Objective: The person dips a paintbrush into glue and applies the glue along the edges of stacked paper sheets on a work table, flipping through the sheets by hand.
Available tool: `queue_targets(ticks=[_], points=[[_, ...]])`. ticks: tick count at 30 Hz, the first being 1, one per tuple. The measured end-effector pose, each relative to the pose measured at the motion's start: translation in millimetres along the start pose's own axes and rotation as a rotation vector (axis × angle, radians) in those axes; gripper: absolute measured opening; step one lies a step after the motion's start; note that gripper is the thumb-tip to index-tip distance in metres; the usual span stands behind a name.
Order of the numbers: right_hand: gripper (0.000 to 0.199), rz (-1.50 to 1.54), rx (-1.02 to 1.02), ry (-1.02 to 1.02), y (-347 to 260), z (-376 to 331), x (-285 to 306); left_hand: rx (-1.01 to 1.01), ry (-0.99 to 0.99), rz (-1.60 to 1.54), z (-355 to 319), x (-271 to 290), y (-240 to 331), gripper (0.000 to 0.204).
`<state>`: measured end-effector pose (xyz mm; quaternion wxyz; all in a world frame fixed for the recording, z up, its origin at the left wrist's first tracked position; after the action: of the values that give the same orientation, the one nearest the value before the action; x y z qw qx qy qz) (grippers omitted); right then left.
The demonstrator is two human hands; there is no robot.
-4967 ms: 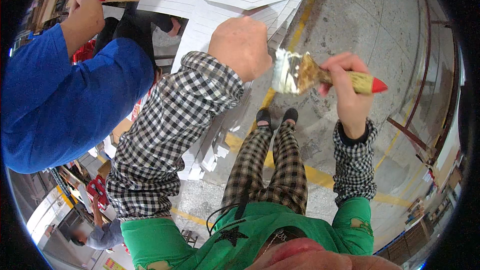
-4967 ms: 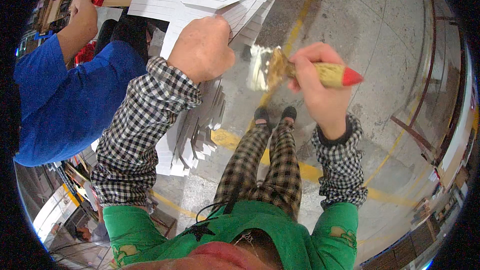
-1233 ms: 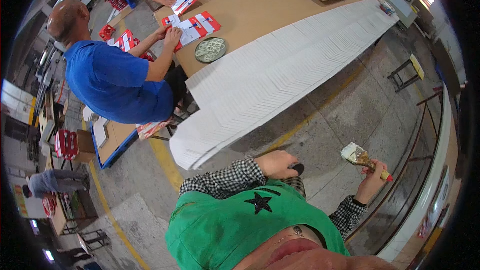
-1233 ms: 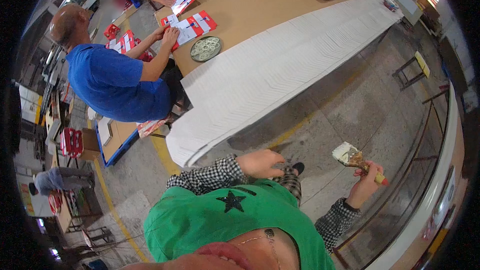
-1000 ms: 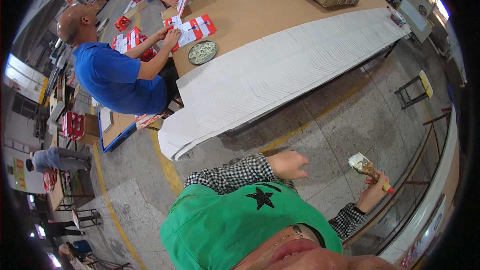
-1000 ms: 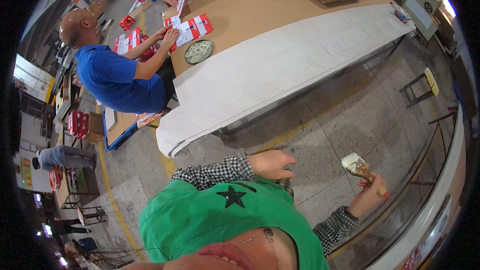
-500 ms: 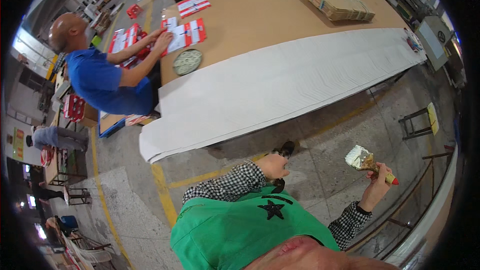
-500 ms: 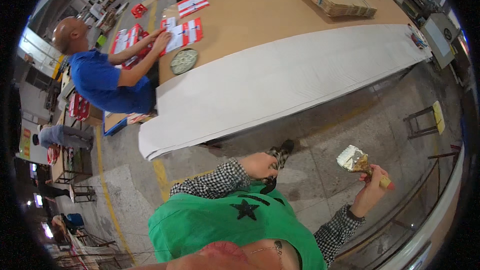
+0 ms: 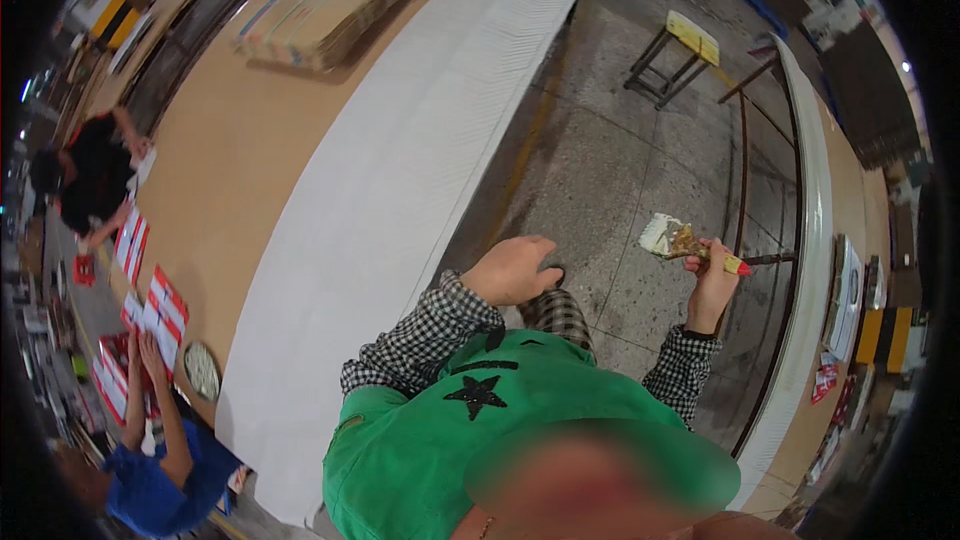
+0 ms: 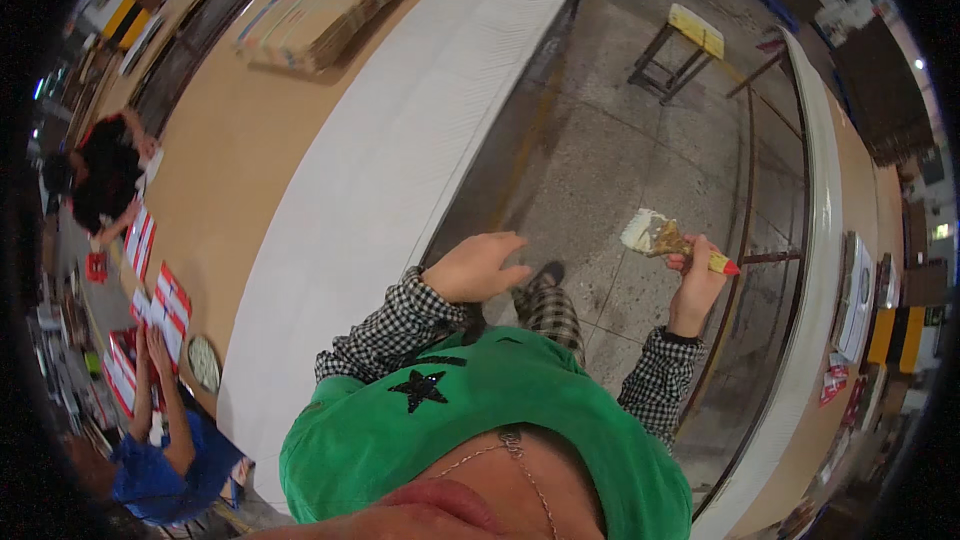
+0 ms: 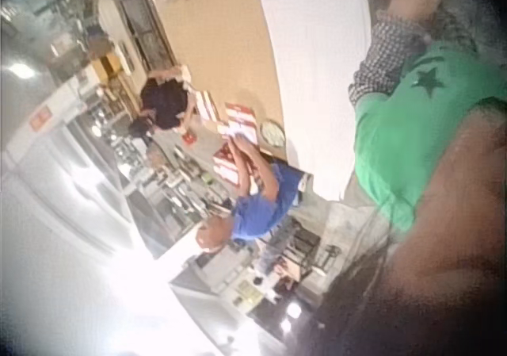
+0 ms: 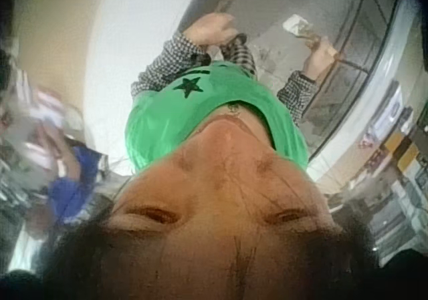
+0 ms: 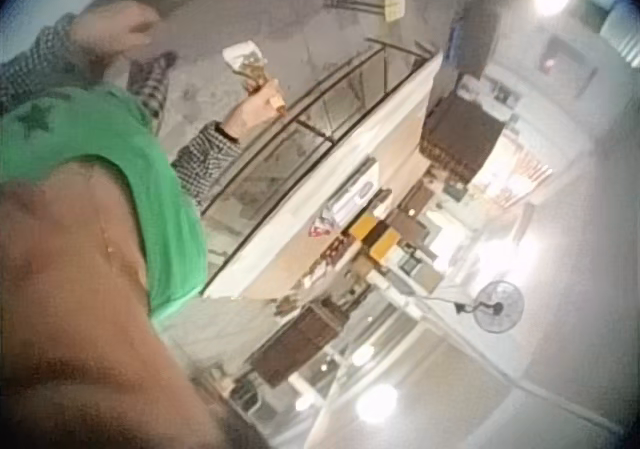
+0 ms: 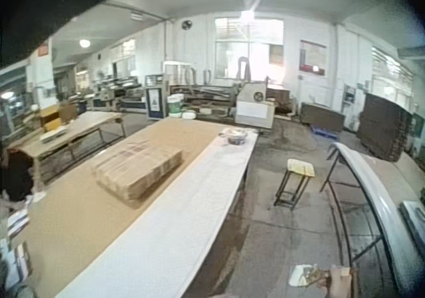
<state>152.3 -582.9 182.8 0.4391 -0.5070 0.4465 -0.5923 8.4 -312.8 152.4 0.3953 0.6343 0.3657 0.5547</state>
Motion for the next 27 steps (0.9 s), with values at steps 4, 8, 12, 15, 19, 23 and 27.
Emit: queue_targets(ticks=[4,8,12,15,19,23,27], points=[[0.025,-0.014,-0.011,0.016,19,48,-9,0.11,-0.223,0.026,56,-6,-14,0.043],[0.023,0.015,-0.053,0.014,30,138,-36,0.116,-0.317,0.021,136,-9,-23,0.043],[0.032,0.0,-0.086,-0.096,30,220,-68,0.154,-0.224,0.027,203,19,-18,0.046],[0.031,-0.04,-0.076,-0.162,33,289,-101,0.204,-0.049,-0.068,243,52,-28,0.048],[0.026,0.011,-0.021,-0.201,9,350,-170,0.41,0.184,-0.082,273,112,-57,0.049],[0.024,0.001,0.02,-0.346,-10,406,-228,0.486,0.393,-0.078,307,163,-83,0.049],[0.023,0.042,0.038,-0.391,-29,455,-285,0.468,0.489,-0.145,355,208,-114,0.05]])
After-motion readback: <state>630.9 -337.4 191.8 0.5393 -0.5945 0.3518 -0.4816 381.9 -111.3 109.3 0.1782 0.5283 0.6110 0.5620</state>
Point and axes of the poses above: each hand's wrist, its own z-axis towards the middle knuckle, its own x-axis out of the back of the hand, y = z × x, the point moved 3 cm from there along z, towards the middle knuckle, and after that the axes turned 12 degrees about -z, right-handed, at the moved point
